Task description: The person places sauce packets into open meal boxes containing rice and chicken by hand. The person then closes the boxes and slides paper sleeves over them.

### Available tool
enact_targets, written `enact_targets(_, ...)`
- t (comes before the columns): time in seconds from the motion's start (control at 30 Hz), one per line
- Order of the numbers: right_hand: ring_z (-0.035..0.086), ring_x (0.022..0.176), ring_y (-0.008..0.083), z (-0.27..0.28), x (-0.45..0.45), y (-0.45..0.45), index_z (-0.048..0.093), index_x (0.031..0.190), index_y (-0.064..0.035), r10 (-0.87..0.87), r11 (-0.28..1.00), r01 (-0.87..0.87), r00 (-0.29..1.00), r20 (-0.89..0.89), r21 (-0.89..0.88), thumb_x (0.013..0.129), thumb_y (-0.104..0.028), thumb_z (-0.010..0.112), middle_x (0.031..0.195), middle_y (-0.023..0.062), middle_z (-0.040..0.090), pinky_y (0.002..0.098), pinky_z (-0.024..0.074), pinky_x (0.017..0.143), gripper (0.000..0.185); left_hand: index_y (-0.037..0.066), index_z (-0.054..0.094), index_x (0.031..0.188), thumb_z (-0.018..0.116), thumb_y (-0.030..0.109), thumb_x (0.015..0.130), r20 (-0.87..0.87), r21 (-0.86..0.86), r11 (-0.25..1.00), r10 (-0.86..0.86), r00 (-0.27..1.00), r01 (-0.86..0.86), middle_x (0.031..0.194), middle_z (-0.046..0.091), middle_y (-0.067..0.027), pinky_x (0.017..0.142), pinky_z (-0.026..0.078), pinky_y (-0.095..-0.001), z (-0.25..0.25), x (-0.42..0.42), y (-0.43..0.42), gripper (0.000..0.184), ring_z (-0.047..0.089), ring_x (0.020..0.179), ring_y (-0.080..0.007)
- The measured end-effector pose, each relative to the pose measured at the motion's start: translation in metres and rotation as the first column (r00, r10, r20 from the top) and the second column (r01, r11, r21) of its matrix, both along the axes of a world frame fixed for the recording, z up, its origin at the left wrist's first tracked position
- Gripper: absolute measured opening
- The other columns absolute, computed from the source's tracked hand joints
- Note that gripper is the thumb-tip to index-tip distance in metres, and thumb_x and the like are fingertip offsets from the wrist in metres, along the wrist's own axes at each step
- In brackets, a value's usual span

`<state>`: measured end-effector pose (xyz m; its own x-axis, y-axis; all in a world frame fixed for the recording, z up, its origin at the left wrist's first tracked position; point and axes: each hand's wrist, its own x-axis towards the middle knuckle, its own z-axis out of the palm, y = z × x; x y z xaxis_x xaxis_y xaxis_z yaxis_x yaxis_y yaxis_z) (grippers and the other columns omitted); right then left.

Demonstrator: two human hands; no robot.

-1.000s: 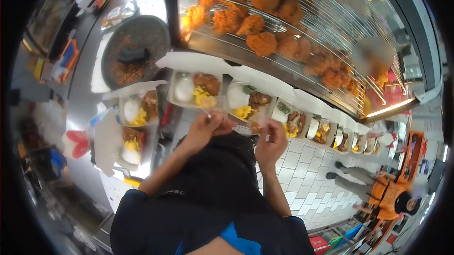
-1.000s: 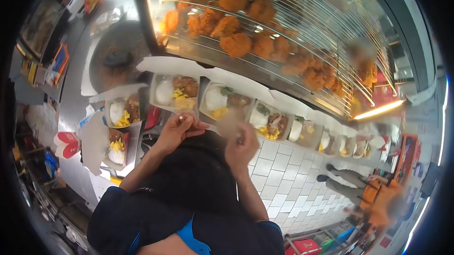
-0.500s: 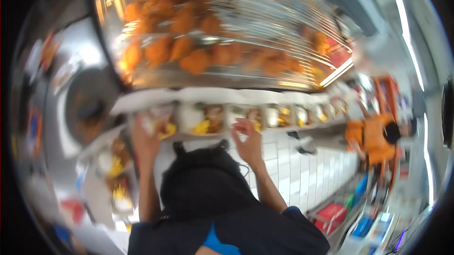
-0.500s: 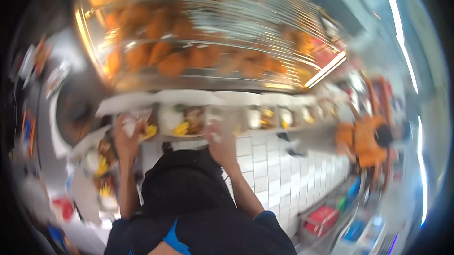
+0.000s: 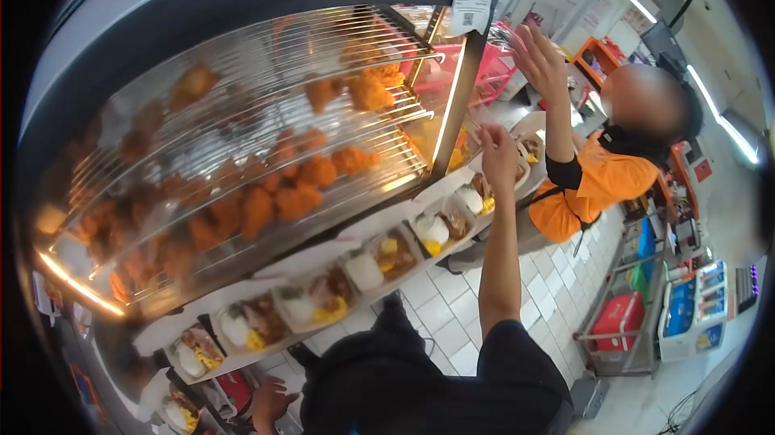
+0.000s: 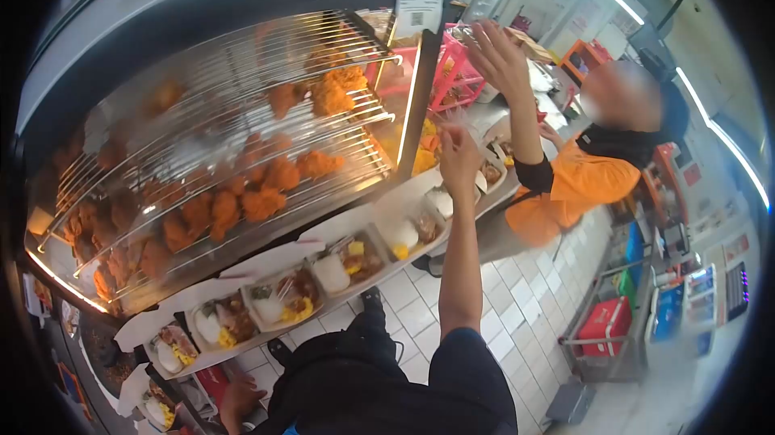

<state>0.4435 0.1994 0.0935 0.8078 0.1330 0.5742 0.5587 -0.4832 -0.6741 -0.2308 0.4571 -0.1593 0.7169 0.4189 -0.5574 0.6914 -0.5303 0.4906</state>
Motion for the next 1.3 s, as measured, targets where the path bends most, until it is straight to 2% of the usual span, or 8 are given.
enact_targets(0.2,0.073,0.094,0.0209,-0.082,0.266,0.05,0.071,0.106,-0.0022,0.182,0.982,-0.187,0.973,0.144,0.019,0.095,-0.006,0.062,0.101,0.013,0.075,0.0315,0.0546,0.085,0.014,0.009,0.073,0.094,0.066,0.031,0.095,0.055,-0.14,0.947,0.298,0.953,-0.288,0.092,0.072,-0.0159,0.078,0.055,-0.0451,-0.1,0.031,-0.113,0.024,0.07,0.087,-0.0329)
enact_targets(0.3,0.072,0.096,0.0336,-0.15,0.398,0.106,0.072,0.102,-0.0024,-0.054,0.762,0.359,0.864,0.5,-0.538,0.092,-0.024,0.066,0.105,0.02,0.073,0.0417,0.0555,0.086,0.024,0.008,0.073,0.095,0.065,0.031,0.095,-0.152,-0.194,0.875,0.42,0.895,-0.443,0.093,0.072,-0.0164,0.078,0.055,-0.0455,-0.095,0.083,-0.172,0.024,0.07,0.088,-0.0336)
enact_targets(0.5,0.071,0.093,0.0384,-0.139,0.441,0.161,0.074,0.096,-0.0028,0.121,0.868,-0.137,0.991,-0.064,-0.477,0.089,-0.03,0.066,0.102,0.0215,0.073,0.0468,0.0554,0.085,0.029,0.008,0.072,0.097,0.064,0.031,0.096,-0.258,-0.174,0.772,0.563,0.785,-0.611,0.096,0.072,-0.0173,0.08,0.055,-0.0463,-0.079,0.134,-0.223,0.025,0.07,0.09,-0.0349)
enact_targets(0.67,0.07,0.083,0.0345,-0.136,0.43,0.151,0.073,0.074,-0.0054,0.028,0.976,-0.003,0.993,0.115,-0.217,0.079,-0.017,0.066,0.08,0.0163,0.073,0.0448,0.0563,0.08,0.015,0.007,0.072,0.098,0.062,0.031,0.096,-0.295,-0.164,0.711,0.626,0.722,-0.684,0.098,0.072,-0.0181,0.081,0.055,-0.0469,-0.071,0.145,-0.255,0.025,0.069,0.091,-0.036)
enact_targets(0.93,0.068,0.087,0.0244,-0.09,0.343,0.064,0.067,0.11,-0.0027,0.407,0.8,-0.2,0.874,-0.267,0.566,0.092,-0.015,0.063,0.093,0.0129,0.069,0.0372,0.0523,0.08,0.022,0.006,0.071,0.101,0.061,0.03,0.097,-0.338,-0.157,0.665,0.658,0.672,-0.73,0.101,0.072,-0.0193,0.082,0.055,-0.0479,-0.068,0.129,-0.316,0.026,0.069,0.094,-0.0377)
enact_targets(1.1,0.064,0.114,0.0222,-0.014,0.13,-0.046,0.054,0.138,-0.0055,0.823,0.565,-0.506,0.399,-0.403,0.652,0.107,-0.019,0.053,0.125,0.0116,0.065,0.0419,0.0536,0.094,0.034,0.007,0.073,0.104,0.063,0.026,0.096,-0.221,0.157,0.719,0.694,0.685,-0.677,0.107,0.072,-0.0185,0.087,0.056,-0.0478,0.02,0.179,-0.312,0.023,0.068,0.098,-0.0403)
enact_targets(1.2,0.063,0.094,0.0141,-0.021,-0.002,-0.037,0.059,0.119,-0.0049,0.741,0.568,-0.662,0.153,-0.654,0.489,0.1,-0.005,0.056,0.102,0.0045,0.064,0.03,0.0539,0.079,0.02,0.006,0.064,0.129,0.068,0.032,0.097,0.33,-0.429,0.482,0.871,0.365,-0.764,0.116,0.07,-0.0122,0.097,0.051,-0.0392,0.188,0.287,-0.229,0.041,0.065,0.113,-0.0242)
enact_targets(1.3,0.051,0.072,0.0062,-0.045,-0.126,0.007,0.062,0.094,-0.0055,0.67,0.294,-0.861,-0.124,-0.732,0.415,0.09,-0.005,0.069,0.08,-0.0016,0.057,0.0236,0.0435,0.067,0.008,0.007,0.057,0.137,0.059,0.015,0.104,0.348,-0.931,0.362,0.921,0.176,-0.056,0.118,0.068,-0.009,0.093,0.056,-0.0368,0.233,0.302,-0.2,0.035,0.065,0.108,-0.0201)
